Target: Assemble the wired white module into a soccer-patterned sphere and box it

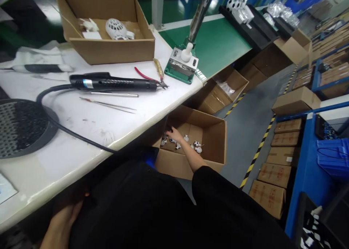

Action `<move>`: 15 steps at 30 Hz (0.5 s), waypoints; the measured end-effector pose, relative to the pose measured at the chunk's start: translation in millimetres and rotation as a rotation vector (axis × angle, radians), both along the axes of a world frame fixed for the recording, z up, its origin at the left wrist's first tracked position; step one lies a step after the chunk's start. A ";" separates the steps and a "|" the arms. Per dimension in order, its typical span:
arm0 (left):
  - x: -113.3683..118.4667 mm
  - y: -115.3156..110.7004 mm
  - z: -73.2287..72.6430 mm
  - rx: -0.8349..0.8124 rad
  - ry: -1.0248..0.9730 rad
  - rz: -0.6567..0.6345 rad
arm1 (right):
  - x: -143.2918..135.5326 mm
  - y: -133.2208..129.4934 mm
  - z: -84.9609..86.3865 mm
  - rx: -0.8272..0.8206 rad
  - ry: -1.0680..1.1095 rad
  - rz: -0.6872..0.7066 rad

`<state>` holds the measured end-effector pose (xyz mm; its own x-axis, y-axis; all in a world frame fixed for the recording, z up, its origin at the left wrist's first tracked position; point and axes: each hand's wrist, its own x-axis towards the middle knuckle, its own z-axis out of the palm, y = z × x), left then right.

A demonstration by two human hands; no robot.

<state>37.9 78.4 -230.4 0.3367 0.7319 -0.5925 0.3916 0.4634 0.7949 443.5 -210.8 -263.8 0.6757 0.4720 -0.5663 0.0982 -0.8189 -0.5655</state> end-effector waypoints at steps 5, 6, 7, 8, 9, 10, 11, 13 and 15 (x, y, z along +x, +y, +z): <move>-5.2 -4.6 -3.9 -0.095 -0.084 0.086 | -70.5 -58.3 -6.1 -0.145 0.027 0.223; -5.6 -5.9 -4.0 -0.109 -0.097 0.103 | -78.5 -62.9 -9.6 -0.173 0.015 0.255; -6.1 -7.5 -4.1 -0.124 -0.105 0.123 | -83.2 -64.4 -13.3 -0.201 -0.004 0.279; -6.8 -9.5 -4.3 -0.141 -0.109 0.144 | -84.5 -62.7 -17.0 -0.229 -0.029 0.295; -7.8 -11.9 -4.9 -0.159 -0.109 0.169 | -83.0 -58.2 -20.4 -0.257 -0.059 0.306; -9.1 -14.5 -6.1 -0.178 -0.110 0.196 | -79.2 -51.1 -23.3 -0.285 -0.093 0.311; -10.6 -17.1 -7.8 -0.197 -0.111 0.223 | -74.0 -41.8 -25.5 -0.310 -0.128 0.312; -13.7 -21.6 -12.7 -0.229 -0.122 0.283 | -61.4 -18.2 -27.2 -0.345 -0.196 0.313; -16.2 -24.7 -17.9 -0.244 -0.153 0.341 | -48.4 8.1 -23.8 -0.346 -0.244 0.334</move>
